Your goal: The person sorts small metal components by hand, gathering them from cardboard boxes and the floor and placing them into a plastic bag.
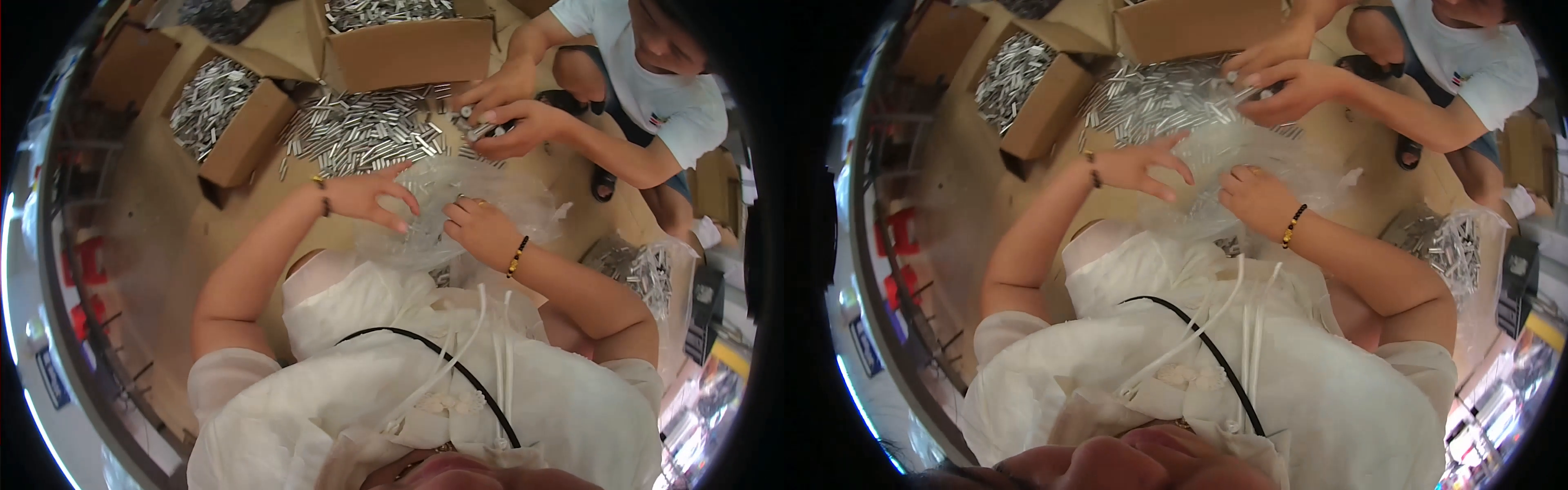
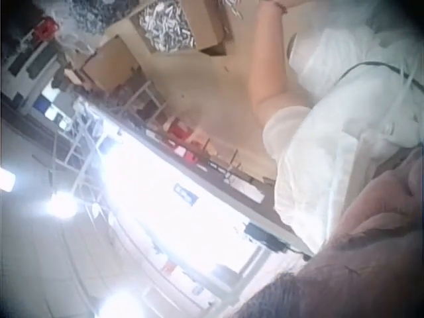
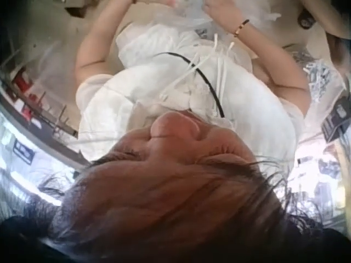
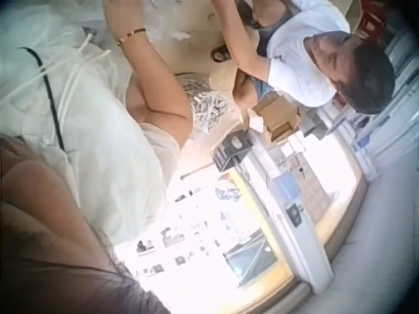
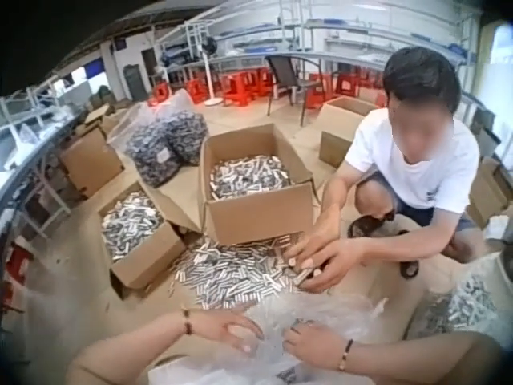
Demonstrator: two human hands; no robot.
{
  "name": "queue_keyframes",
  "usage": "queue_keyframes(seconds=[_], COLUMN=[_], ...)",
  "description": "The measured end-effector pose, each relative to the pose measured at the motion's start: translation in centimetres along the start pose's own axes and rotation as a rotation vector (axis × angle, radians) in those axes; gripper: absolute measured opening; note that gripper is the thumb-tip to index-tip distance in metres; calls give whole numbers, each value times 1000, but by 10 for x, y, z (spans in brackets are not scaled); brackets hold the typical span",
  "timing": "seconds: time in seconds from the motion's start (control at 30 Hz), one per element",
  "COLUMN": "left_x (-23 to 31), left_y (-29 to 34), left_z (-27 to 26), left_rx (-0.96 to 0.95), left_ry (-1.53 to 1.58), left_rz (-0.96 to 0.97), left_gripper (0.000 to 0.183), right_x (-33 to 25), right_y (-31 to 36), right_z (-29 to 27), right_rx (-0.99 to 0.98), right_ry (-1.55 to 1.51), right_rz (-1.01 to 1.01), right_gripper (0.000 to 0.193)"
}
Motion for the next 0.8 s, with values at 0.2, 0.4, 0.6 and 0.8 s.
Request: queue_keyframes(seconds=[0.2,0.4,0.6,0.8], left_x=[-178,-170,-187,-204], left_y=[-61,-100,-103,-85], left_z=[33,32,27,55], left_rx=[227,14,136,35], left_ry=[126,359,456,202], left_rz=[-265,-413,-374,-422], left_gripper=[55,65,66,63], right_x=[24,-56,29,78], right_y=[35,77,68,132], right_z=[79,57,108,207], right_rx=[-665,-1227,-731,-743], right_ry=[-548,-1136,-1620,-177], right_rz=[165,-181,574,709], right_gripper=[18,34,46,65])
Point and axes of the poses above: each hand's wrist, its own y-axis away from the middle knuckle, its own z-axis out of the palm, x = y × z, the point moved 8 cm from there along -y, towards the middle knuckle, and after that the axes turned 5 degrees about -x, right-handed, at the moved point
